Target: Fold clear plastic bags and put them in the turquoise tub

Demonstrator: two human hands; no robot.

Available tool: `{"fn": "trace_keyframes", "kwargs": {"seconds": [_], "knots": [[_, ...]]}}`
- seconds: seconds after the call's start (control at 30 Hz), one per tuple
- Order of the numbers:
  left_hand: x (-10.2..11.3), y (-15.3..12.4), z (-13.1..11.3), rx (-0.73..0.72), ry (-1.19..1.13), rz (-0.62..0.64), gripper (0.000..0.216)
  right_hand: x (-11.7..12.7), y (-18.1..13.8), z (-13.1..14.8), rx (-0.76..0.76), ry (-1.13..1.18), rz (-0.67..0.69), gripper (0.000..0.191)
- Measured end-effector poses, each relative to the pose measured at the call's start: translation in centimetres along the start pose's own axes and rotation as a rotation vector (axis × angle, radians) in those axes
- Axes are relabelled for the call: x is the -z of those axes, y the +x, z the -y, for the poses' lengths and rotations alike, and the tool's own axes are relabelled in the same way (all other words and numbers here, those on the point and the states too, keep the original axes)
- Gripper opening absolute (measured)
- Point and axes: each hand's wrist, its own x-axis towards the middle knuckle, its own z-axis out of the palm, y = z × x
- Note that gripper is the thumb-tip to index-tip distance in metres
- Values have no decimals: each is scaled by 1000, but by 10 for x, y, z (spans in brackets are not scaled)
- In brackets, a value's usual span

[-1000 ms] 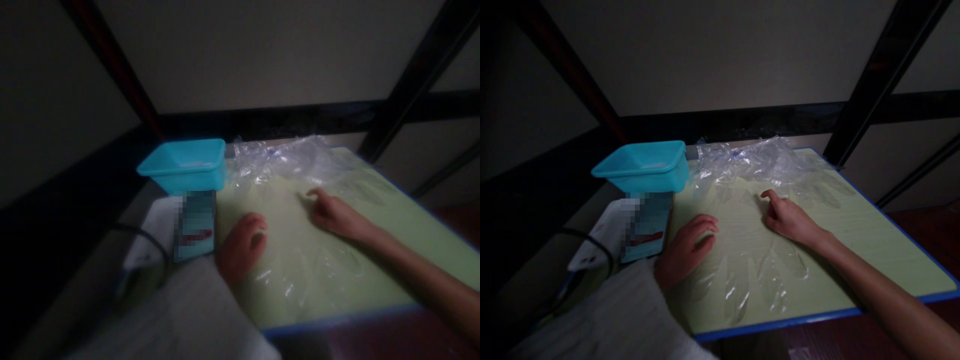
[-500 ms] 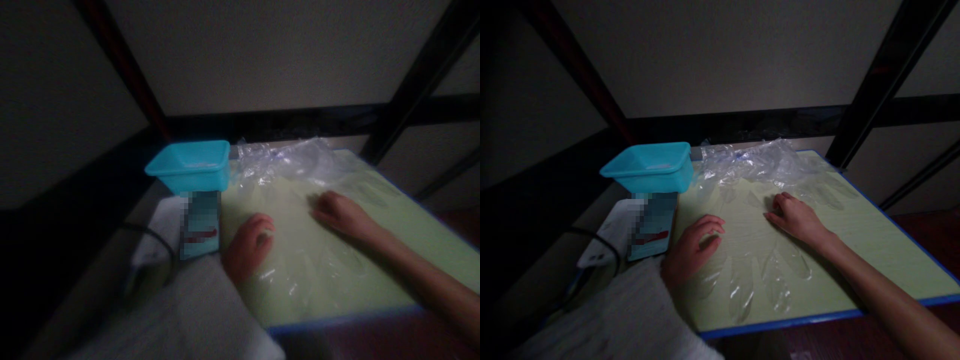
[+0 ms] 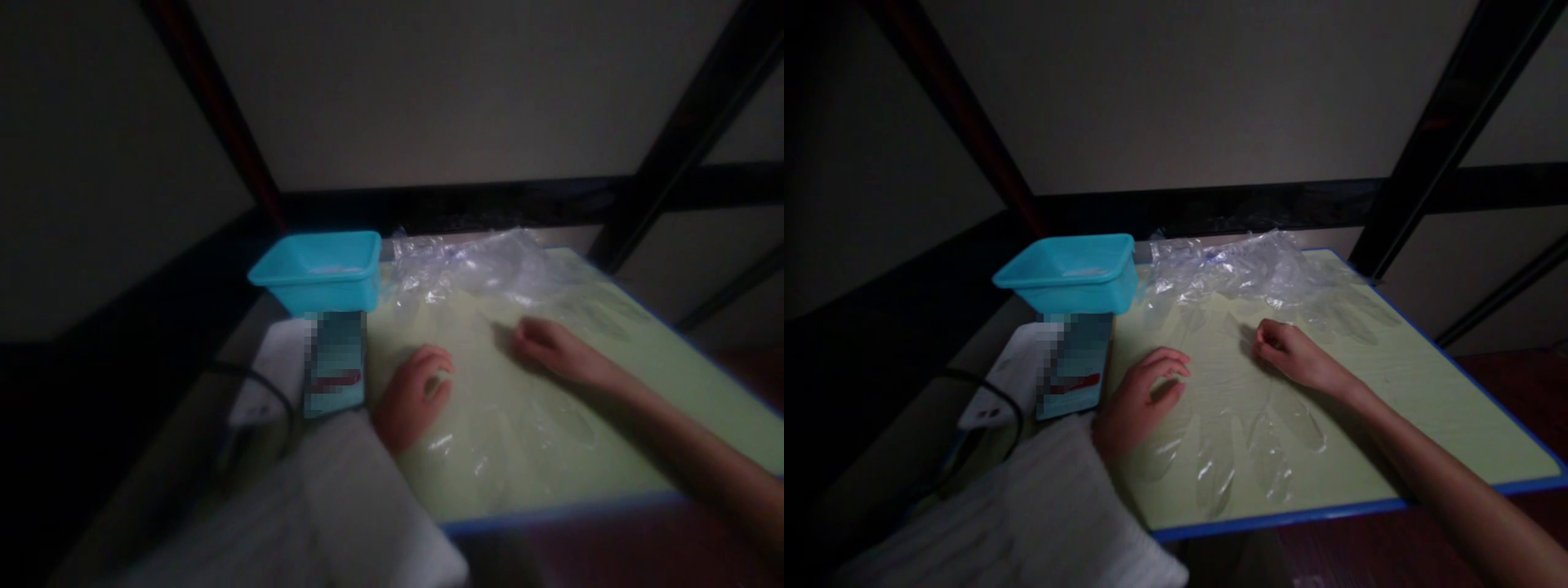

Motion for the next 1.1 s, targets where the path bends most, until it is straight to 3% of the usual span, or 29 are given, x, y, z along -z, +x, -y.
{"fn": "trace_keyframes", "kwargs": {"seconds": [0.13,0.23,0.43,0.73,0.83,0.97,1.1], "knots": [[0,0,-2,21,-12,-4,17,3,-4,-10,4,-302,-32,20],[-1,-1,-3,17,-17,11,17,1,-9,-19,-7,-380,5,18],[-1,-1,-4,3,-16,20,17,-7,-14,-14,14,-316,21,16],[-1,0,-5,6,-25,12,17,-2,-19,-7,-80,88,-16,29],[-1,0,-4,5,-23,24,17,-3,-23,-13,-87,-101,-101,28],[-1,-1,-3,1,-20,34,16,-7,-28,-22,-46,-418,-88,27],[-1,-1,-3,4,-26,34,18,-14,-27,-26,1,-429,-39,22]]}}
